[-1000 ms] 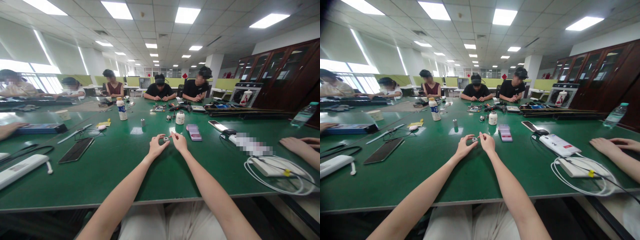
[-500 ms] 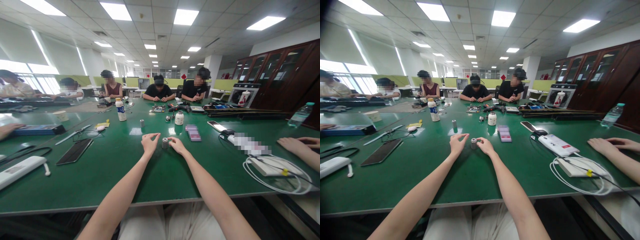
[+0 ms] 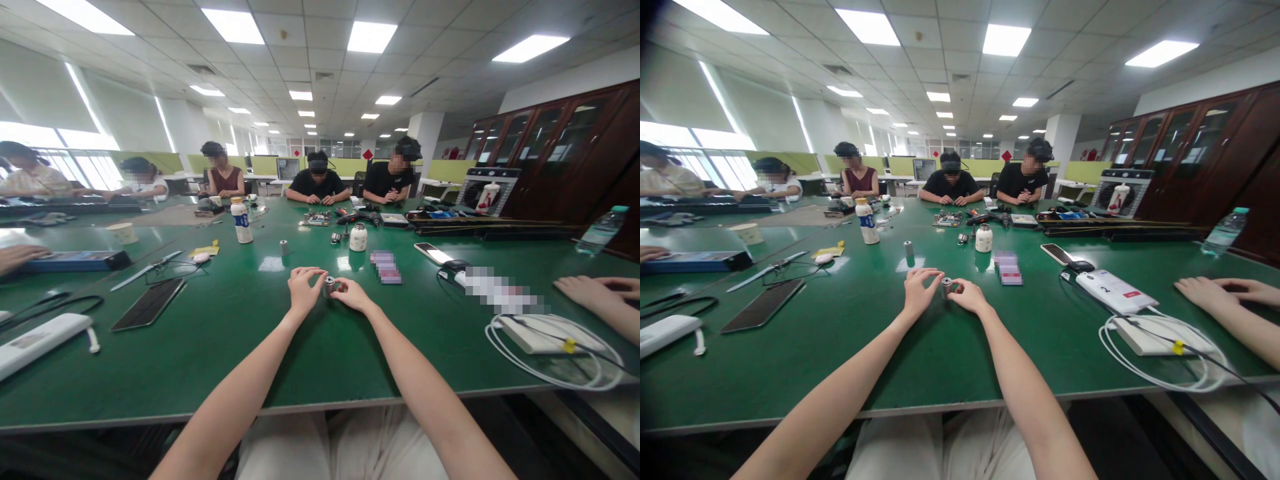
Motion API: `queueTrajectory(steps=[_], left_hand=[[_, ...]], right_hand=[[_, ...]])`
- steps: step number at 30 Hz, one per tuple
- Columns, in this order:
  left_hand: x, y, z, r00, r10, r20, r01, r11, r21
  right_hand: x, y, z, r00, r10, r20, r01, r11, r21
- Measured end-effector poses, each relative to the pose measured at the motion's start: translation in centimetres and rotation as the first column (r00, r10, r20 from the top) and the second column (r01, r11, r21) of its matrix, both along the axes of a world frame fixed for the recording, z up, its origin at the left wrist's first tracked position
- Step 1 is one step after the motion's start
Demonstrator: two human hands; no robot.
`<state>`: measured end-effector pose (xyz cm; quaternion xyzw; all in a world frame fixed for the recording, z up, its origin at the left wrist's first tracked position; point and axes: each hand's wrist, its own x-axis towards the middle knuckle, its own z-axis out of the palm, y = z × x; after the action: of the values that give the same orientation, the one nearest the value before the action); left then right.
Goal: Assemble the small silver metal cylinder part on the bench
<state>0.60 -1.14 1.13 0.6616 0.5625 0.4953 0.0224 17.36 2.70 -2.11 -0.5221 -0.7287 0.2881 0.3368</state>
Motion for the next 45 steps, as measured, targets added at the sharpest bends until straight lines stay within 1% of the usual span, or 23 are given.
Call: queueTrajectory(steps=[2, 7, 12, 15, 18, 21, 23, 26, 28, 32, 35, 37, 39, 42, 45], left_hand=[[0.4, -0.2, 0.2, 0.999, -0.041, -0.022, 0.041, 0.999, 0.005], [0.6, -0.3, 0.2, 0.997, -0.061, -0.054, 0.058, 0.997, -0.047], [0.4, -0.2, 0.3, 0.99, -0.125, -0.07, 0.114, 0.982, -0.148], [0.4, -0.2, 0.2, 0.989, -0.14, -0.057, 0.128, 0.976, -0.179], [0.5, -0.3, 0.0, 0.991, -0.129, -0.032, 0.12, 0.974, -0.191], [0.5, -0.3, -0.4, 0.988, -0.146, -0.039, 0.135, 0.968, -0.209], [0.4, -0.2, -0.8, 0.987, -0.152, -0.06, 0.136, 0.967, -0.216], [0.2, -0.1, -1.2, 0.985, -0.16, -0.066, 0.142, 0.965, -0.222], [0.1, 0.0, -1.3, 0.984, -0.168, -0.064, 0.15, 0.963, -0.226], [0.1, -0.1, -1.1, 0.983, -0.172, -0.058, 0.154, 0.959, -0.24], [0.2, -0.3, -0.9, 0.985, -0.173, -0.019, 0.161, 0.948, -0.273], [0.2, -0.3, -0.7, 0.985, -0.171, 0.007, 0.165, 0.94, -0.298], [0.2, -0.3, -0.5, 0.986, -0.166, 0.025, 0.165, 0.933, -0.318], [0.3, -0.4, -0.3, 0.987, -0.155, 0.043, 0.161, 0.927, -0.338], [0.3, -0.4, -0.4, 0.986, -0.156, 0.053, 0.164, 0.928, -0.335]], right_hand=[[0.0, 0.1, -0.1, 1.0, 0.005, 0.011, -0.005, 1.0, -0.001], [0.0, 0.1, -0.2, 1.0, 0.006, 0.019, -0.006, 1.0, -0.003], [-0.1, 0.0, -0.2, 1.0, 0.001, 0.015, -0.002, 1.0, 0.01], [0.0, 0.0, 0.0, 1.0, -0.015, -0.023, 0.016, 1.0, 0.017], [0.1, -0.1, 0.6, 0.993, -0.032, -0.111, 0.041, 0.996, 0.077], [0.0, -0.4, 1.3, 0.982, -0.043, -0.183, 0.073, 0.984, 0.16], [-0.2, -0.8, 1.7, 0.984, -0.053, -0.17, 0.088, 0.975, 0.204], [-0.7, -1.4, 2.0, 0.993, -0.09, -0.078, 0.107, 0.959, 0.263], [-0.9, -1.6, 2.2, 0.991, -0.124, -0.047, 0.132, 0.947, 0.291], [-0.9, -1.4, 2.4, 0.983, -0.154, -0.102, 0.179, 0.933, 0.313], [-0.3, -1.1, 2.6, 0.969, -0.215, -0.123, 0.242, 0.928, 0.282], [0.4, -1.0, 2.5, 0.962, -0.27, -0.042, 0.273, 0.938, 0.216], [1.1, -1.0, 2.3, 0.949, -0.297, 0.109, 0.282, 0.95, 0.135], [1.8, -1.1, 2.0, 0.928, -0.246, 0.28, 0.243, 0.969, 0.046], [2.1, -1.1, 2.0, 0.926, -0.194, 0.324, 0.202, 0.979, 0.01]])
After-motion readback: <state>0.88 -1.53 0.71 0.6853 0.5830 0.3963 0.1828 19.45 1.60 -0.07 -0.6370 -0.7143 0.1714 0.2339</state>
